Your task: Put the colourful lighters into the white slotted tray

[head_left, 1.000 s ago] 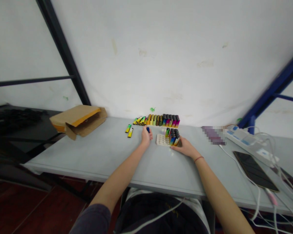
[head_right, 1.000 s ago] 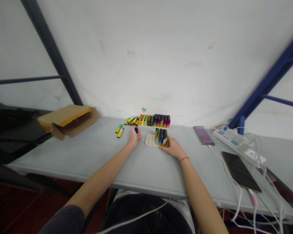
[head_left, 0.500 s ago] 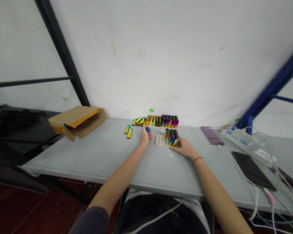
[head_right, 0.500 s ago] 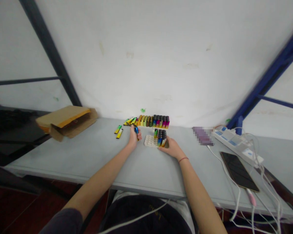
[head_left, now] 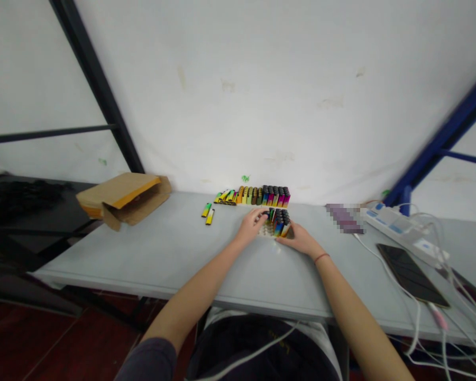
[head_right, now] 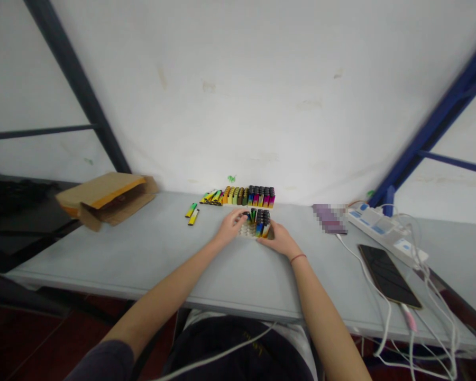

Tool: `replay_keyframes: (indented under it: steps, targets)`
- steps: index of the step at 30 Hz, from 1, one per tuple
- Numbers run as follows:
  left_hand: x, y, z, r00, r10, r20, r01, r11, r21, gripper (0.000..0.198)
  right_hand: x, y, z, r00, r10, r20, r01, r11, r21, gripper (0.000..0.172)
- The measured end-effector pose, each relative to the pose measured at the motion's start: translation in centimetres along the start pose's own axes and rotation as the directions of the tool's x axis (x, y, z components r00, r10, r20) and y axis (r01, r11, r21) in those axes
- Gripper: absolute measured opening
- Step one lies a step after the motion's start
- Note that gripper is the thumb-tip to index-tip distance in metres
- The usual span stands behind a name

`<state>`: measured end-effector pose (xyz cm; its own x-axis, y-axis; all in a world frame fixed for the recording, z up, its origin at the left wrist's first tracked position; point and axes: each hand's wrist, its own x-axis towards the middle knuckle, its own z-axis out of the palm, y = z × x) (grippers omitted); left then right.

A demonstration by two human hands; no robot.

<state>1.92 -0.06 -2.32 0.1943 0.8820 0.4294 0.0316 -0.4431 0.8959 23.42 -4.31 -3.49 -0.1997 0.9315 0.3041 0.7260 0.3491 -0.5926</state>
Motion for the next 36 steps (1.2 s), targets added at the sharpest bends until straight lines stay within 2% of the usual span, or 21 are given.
replay_keyframes:
  steps: [8,11,14,17,22,24,26,28,30,32,33,36]
  targets:
    - [-0.1,-0.4,0.0,0.995,0.03,0.095,-0.037,0.997,0.066,0.021,0.0,-0.2,-0.1,1.0,-0.005,0.01,0.005,1.0,0.006,0.056]
    - [-0.1,-0.2,0.1,0.995,0.039,0.087,-0.047,0.995,0.093,0.024,0.0,-0.3,-0.1,1.0,-0.013,0.002,0.013,1.0,0.014,0.056]
    - [0.0,-0.1,0.1,0.991,0.112,0.077,-0.126,0.97,0.208,0.024,0.0,-0.3,-0.1,1.0,-0.009,-0.002,0.009,1.0,0.004,0.058]
    - [-0.1,-0.2,-0.1,0.974,0.189,0.123,-0.221,0.906,0.361,0.027,0.0,-0.3,-0.1,1.0,-0.005,-0.002,0.005,1.0,-0.002,0.057]
    - [-0.2,0.4,-0.3,0.971,0.162,0.178,-0.23,0.841,0.49,0.034,-0.1,-0.4,-0.1,1.0,-0.019,-0.018,0.019,1.0,0.015,0.056]
    - [0.1,1.0,-0.8,0.983,0.144,0.11,-0.181,0.827,0.533,0.033,-0.1,-0.5,-0.1,1.0,-0.009,-0.014,0.009,1.0,0.012,0.055]
    - [0.6,1.4,-2.0,0.989,0.122,-0.084,-0.051,0.813,0.581,0.029,-0.1,-0.5,-0.2,1.0,0.01,-0.003,-0.01,1.0,0.003,0.053]
    - [1.1,1.5,-3.9,0.939,0.087,-0.331,0.144,0.777,0.613,0.022,-0.1,-0.5,-0.3,1.0,0.026,0.009,-0.026,1.0,-0.011,0.05]
    - [1.5,1.0,-6.6,0.873,0.049,-0.484,0.315,0.703,0.638,0.017,-0.1,-0.5,-0.3,0.999,0.027,0.021,-0.027,0.999,-0.02,0.048]
    - [1.7,0.0,-9.4,0.82,0.025,-0.572,0.418,0.658,0.627,0.009,-0.1,-0.5,-0.4,0.999,0.024,0.031,-0.023,0.999,-0.025,0.051]
    - [1.7,-0.5,-10.6,0.794,0.004,-0.608,0.45,0.67,0.591,0.008,-0.1,-0.5,-0.3,0.999,0.024,0.032,-0.023,0.999,-0.027,0.053]
    - [1.6,-1.6,-13.2,0.797,-0.089,-0.597,0.48,0.694,0.537,0.013,-0.1,-0.4,-0.3,0.999,0.029,0.031,-0.028,0.999,-0.03,0.056]
